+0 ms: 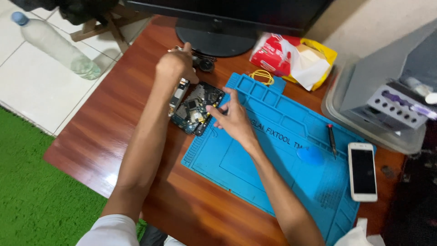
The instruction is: The person disassembles a smartphone on a blue work mat, removing the motherboard and other internal components. They use a screwdriver to unscrew parts and a prying tool to separate the screen assembly from the phone's frame.
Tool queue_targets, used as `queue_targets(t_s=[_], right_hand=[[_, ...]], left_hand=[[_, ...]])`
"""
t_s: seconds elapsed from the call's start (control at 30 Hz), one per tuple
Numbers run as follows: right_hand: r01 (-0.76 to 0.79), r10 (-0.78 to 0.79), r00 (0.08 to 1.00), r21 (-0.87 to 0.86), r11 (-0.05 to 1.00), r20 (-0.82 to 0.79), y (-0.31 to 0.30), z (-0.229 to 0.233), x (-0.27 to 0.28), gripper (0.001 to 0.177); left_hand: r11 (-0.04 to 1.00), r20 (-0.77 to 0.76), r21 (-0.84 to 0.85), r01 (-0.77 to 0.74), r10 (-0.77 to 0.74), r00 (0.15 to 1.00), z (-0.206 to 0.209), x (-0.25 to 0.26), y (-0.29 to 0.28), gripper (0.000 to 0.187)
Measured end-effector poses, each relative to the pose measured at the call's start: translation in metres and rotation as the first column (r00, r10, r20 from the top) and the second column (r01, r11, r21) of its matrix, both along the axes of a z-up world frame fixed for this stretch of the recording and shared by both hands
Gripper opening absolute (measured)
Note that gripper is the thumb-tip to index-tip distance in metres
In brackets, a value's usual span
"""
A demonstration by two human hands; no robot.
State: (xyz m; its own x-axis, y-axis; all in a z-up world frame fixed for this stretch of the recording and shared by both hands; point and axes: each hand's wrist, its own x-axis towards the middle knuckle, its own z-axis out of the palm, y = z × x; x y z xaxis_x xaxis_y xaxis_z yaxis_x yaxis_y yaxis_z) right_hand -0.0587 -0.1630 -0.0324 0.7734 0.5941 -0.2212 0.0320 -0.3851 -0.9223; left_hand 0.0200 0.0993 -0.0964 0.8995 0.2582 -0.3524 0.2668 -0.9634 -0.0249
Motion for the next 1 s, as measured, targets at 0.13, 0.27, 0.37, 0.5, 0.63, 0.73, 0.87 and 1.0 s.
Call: queue_targets(t_s=[0.13,0.27,0.37,0.5,0.63,0.73,0.87,1.0], right_hand=[[0.013,-0.014,0.999,0.034,0.999,0.032,-0.001,-0.002,-0.002,0.079],[0.017,-0.023,0.996,0.066,0.998,0.091,-0.003,-0.006,-0.002,0.070],[-0.002,-0.015,0.989,0.114,0.994,0.150,-0.004,-0.011,0.002,0.060],[0.016,-0.014,1.000,0.254,0.967,-0.012,-0.002,-0.002,-0.009,0.063],[0.092,-0.013,0.980,0.400,0.912,-0.196,-0.022,0.001,-0.015,0.083],[0.185,-0.068,0.957,0.416,0.890,-0.281,-0.047,-0.001,-0.027,0.087],[0.309,-0.149,0.914,0.411,0.858,-0.377,-0.082,-0.008,-0.037,0.087],[0.330,-0.185,0.909,0.376,0.866,-0.374,-0.120,-0.022,-0.032,0.081]], left_hand=[[0.999,-0.132,-0.046,0.025,-0.031,0.991,0.053,-0.013,-0.014,0.123],[0.995,-0.168,-0.084,-0.050,0.035,0.985,0.084,-0.024,-0.025,0.137],[0.990,-0.155,-0.127,-0.054,0.034,0.987,0.114,-0.035,-0.046,0.136],[0.980,-0.152,-0.195,0.031,-0.061,0.986,0.139,-0.041,-0.090,0.129],[0.977,-0.135,-0.185,0.105,-0.131,0.982,0.145,-0.048,-0.128,0.120],[0.933,-0.171,-0.302,0.195,-0.254,0.952,0.138,-0.054,-0.153,0.107],[0.857,-0.100,-0.410,0.313,-0.383,0.918,0.127,-0.059,-0.186,0.098],[0.824,-0.044,-0.467,0.321,-0.384,0.922,0.113,-0.061,-0.220,0.095]])
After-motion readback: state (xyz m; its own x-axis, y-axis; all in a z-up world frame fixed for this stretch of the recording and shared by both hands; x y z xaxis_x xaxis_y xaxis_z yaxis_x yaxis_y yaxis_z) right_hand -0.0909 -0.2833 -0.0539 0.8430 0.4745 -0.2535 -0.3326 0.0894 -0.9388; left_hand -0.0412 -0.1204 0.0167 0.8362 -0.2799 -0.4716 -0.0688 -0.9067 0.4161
